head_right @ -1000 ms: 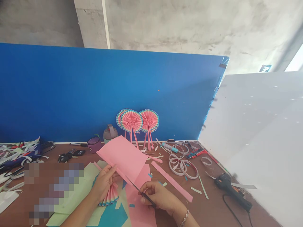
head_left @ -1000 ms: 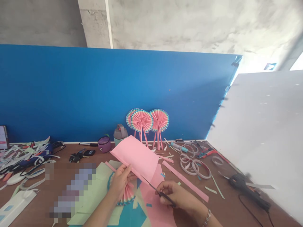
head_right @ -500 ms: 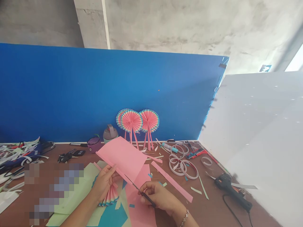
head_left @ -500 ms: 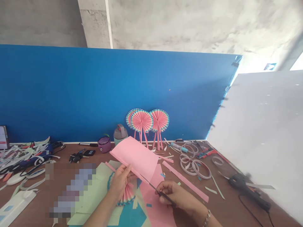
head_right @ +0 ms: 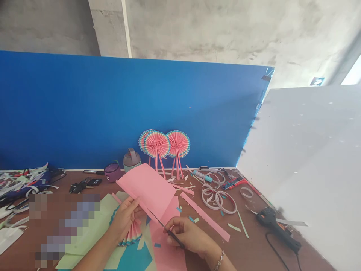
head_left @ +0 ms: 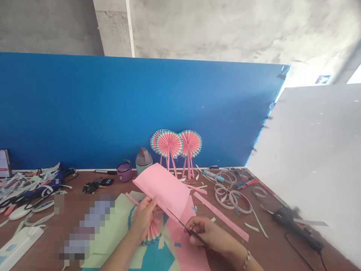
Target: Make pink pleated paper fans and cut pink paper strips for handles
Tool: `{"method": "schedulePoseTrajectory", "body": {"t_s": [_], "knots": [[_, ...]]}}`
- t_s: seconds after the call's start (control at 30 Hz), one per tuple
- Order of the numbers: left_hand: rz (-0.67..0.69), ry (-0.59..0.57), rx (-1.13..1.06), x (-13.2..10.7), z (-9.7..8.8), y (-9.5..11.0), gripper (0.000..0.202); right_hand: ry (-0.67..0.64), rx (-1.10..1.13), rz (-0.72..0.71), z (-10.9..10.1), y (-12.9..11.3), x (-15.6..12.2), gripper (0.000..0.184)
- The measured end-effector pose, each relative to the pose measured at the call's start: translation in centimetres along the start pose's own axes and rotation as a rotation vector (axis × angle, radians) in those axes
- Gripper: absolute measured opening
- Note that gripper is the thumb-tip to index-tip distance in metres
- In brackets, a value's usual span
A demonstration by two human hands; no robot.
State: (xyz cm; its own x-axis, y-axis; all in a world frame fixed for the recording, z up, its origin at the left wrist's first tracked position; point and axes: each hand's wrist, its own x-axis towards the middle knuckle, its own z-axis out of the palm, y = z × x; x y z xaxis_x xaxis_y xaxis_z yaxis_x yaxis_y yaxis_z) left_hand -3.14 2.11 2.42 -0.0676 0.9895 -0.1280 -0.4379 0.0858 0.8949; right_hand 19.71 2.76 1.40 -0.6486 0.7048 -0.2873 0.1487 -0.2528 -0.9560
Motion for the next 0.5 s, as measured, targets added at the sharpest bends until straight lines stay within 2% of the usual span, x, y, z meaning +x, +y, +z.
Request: {"method": "schedulePoseTrajectory", "body": {"t_s": [0.3, 0.5], "knots": [[0.002, 0.007, 0.04, -0.11, 0.22, -0.05, 0.035, 0.0, -0.014, 0.016, 0.38, -0.4, -0.07, 0.033], [-0.014, 0.018, 0.068, -0.36, 0.5, -0.03, 0.038, -0.012, 0.005, -0.01, -0.02, 0.38, 0.25, 0.031]]}}
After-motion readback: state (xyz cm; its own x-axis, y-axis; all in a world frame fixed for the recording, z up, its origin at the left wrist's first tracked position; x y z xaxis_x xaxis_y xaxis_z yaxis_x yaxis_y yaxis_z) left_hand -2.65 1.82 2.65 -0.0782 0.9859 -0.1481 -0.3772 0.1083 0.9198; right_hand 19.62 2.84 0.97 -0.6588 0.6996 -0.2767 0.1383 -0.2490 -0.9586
